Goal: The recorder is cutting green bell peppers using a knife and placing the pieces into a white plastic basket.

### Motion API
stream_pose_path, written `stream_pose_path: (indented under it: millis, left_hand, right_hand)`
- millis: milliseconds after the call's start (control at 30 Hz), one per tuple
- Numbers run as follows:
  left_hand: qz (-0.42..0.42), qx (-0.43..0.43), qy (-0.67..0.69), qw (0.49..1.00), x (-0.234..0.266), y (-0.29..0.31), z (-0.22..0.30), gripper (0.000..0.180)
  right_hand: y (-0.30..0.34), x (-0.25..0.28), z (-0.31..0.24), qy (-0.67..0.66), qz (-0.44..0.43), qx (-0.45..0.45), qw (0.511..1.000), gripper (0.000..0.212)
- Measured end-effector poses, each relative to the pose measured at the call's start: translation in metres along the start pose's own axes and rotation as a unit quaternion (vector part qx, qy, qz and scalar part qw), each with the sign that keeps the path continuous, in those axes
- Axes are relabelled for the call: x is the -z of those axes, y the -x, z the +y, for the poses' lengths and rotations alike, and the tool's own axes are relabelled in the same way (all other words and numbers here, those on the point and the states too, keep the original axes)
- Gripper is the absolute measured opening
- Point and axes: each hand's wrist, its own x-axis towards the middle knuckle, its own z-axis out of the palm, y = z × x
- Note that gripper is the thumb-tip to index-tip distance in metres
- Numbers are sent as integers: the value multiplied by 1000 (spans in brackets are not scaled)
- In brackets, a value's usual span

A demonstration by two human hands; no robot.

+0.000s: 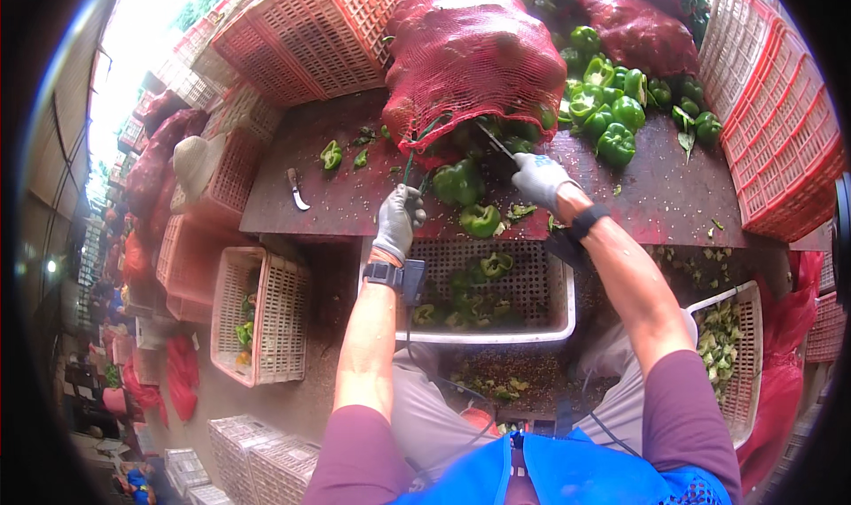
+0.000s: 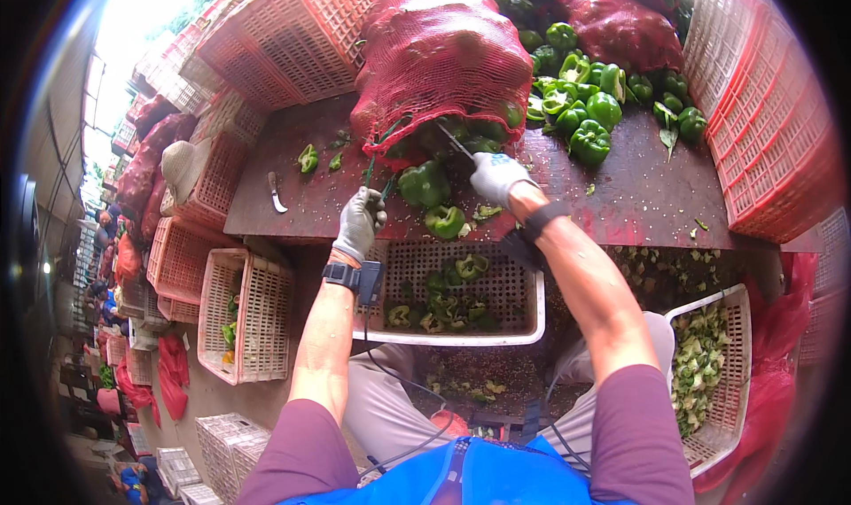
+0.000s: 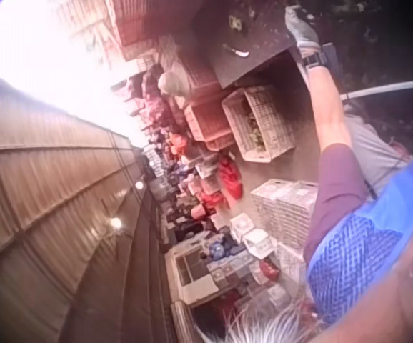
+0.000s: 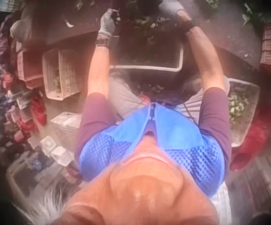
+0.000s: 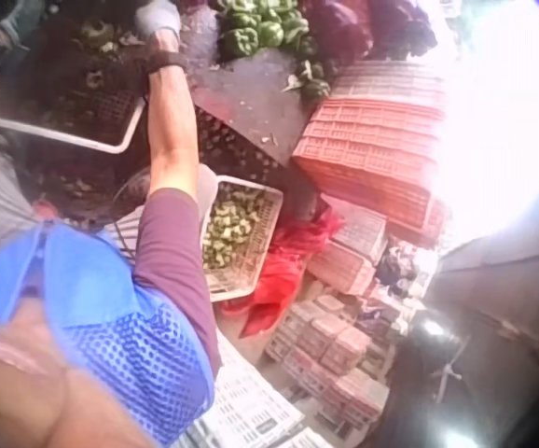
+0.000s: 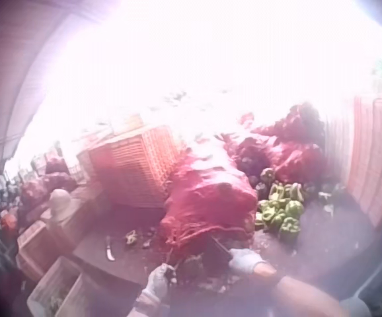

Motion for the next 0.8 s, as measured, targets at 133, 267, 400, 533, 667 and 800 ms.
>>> stream_pose_path:
  millis: [133,267,400,533,667,800]
  left_hand:
    - [-8,-34,-28,999,-26,13,-17,27]
    - [20,-42,-55,997,-24,18,-19,27]
    - [13,-336,-355,872,-40,-4,-42,18]
    - [18,-286,-243,927,-20,10,-19,23]
    - [12,-74,25,997,-25,44,-11,26]
    - [32,-83,28,996,-48,63,-15,30]
  right_hand:
    - [48,13,-17,91,40,42,994,23]
    - [37,-8,-54,125,44,178,975,18]
    - [-25,-28,-95,247,-13,222,943,24]
    - [-42,-33,-110,162,7,190,968,26]
    - [-35,-25,-87,234,-61,182,953,31]
    - [-42,-33,-90,283,-62,192,938,29]
